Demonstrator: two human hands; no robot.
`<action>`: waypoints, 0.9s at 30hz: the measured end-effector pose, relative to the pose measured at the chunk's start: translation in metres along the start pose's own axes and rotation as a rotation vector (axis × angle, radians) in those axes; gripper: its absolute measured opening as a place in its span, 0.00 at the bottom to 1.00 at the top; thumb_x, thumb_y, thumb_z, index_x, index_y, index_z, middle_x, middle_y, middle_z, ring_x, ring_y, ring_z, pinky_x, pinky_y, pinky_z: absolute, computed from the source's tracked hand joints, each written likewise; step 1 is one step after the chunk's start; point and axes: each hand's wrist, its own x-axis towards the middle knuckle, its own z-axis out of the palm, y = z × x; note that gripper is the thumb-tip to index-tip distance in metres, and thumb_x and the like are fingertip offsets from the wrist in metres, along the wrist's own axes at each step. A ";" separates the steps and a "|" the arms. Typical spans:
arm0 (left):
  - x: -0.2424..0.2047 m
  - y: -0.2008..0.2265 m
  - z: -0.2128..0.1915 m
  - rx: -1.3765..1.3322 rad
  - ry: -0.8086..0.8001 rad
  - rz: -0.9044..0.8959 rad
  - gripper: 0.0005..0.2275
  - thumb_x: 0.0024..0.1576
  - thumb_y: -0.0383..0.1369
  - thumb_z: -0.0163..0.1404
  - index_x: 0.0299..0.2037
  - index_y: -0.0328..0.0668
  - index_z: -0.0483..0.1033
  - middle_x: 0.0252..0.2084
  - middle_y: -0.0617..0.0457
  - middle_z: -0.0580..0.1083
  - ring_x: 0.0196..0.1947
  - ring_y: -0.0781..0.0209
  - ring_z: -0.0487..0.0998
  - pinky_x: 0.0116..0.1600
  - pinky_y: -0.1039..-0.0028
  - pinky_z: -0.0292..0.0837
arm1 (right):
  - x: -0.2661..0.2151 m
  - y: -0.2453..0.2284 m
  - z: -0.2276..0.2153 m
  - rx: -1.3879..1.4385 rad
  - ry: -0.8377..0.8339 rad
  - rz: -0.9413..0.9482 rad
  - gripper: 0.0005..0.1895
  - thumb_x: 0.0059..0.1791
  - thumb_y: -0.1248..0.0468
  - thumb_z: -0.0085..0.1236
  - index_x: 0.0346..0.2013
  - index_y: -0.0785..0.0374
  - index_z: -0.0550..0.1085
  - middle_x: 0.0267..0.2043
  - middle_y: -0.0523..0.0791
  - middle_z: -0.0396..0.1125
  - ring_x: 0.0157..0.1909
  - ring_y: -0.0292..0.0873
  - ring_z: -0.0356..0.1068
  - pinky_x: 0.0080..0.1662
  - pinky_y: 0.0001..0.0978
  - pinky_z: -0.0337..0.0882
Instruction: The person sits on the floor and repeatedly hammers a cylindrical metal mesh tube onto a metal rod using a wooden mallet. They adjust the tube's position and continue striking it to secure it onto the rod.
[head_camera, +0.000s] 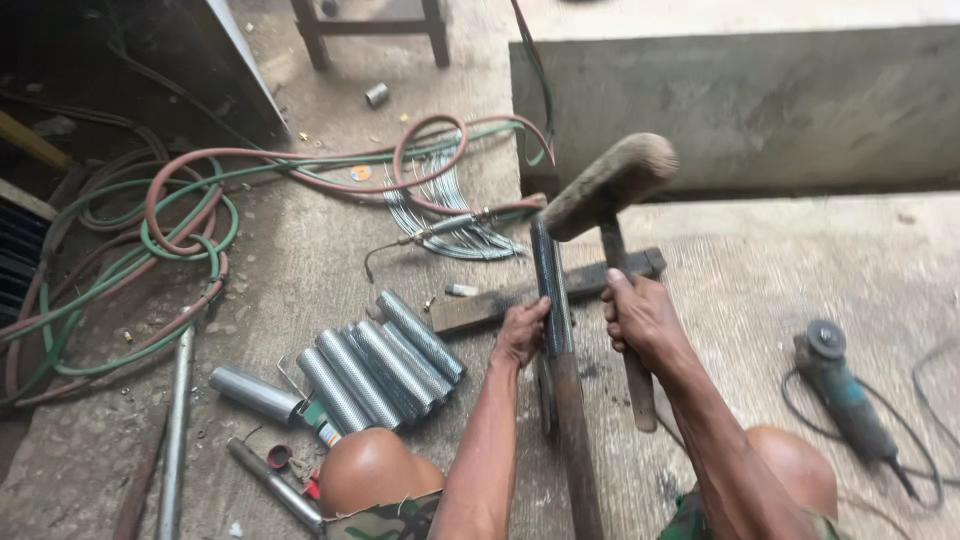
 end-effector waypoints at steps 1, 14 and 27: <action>0.011 0.002 0.002 -0.120 -0.046 0.005 0.18 0.62 0.46 0.57 0.56 0.46 0.80 0.51 0.40 0.79 0.50 0.40 0.82 0.49 0.53 0.79 | -0.005 -0.017 -0.004 -0.025 0.031 -0.107 0.27 0.58 0.49 0.46 0.25 0.67 0.72 0.13 0.49 0.59 0.12 0.43 0.60 0.15 0.36 0.61; -0.030 0.010 0.015 -0.575 -0.188 -0.103 0.11 0.60 0.36 0.54 0.45 0.39 0.83 0.43 0.45 0.82 0.44 0.47 0.84 0.49 0.59 0.82 | 0.015 0.010 0.019 -0.403 0.030 -0.078 0.30 0.53 0.42 0.48 0.37 0.69 0.79 0.32 0.60 0.74 0.39 0.65 0.75 0.44 0.62 0.71; 0.004 -0.016 0.050 0.087 0.373 0.225 0.28 0.65 0.57 0.46 0.26 0.39 0.76 0.24 0.48 0.73 0.25 0.57 0.76 0.31 0.68 0.73 | -0.033 -0.018 -0.001 0.158 0.122 -0.548 0.19 0.64 0.57 0.42 0.40 0.70 0.72 0.20 0.47 0.60 0.14 0.35 0.60 0.16 0.27 0.65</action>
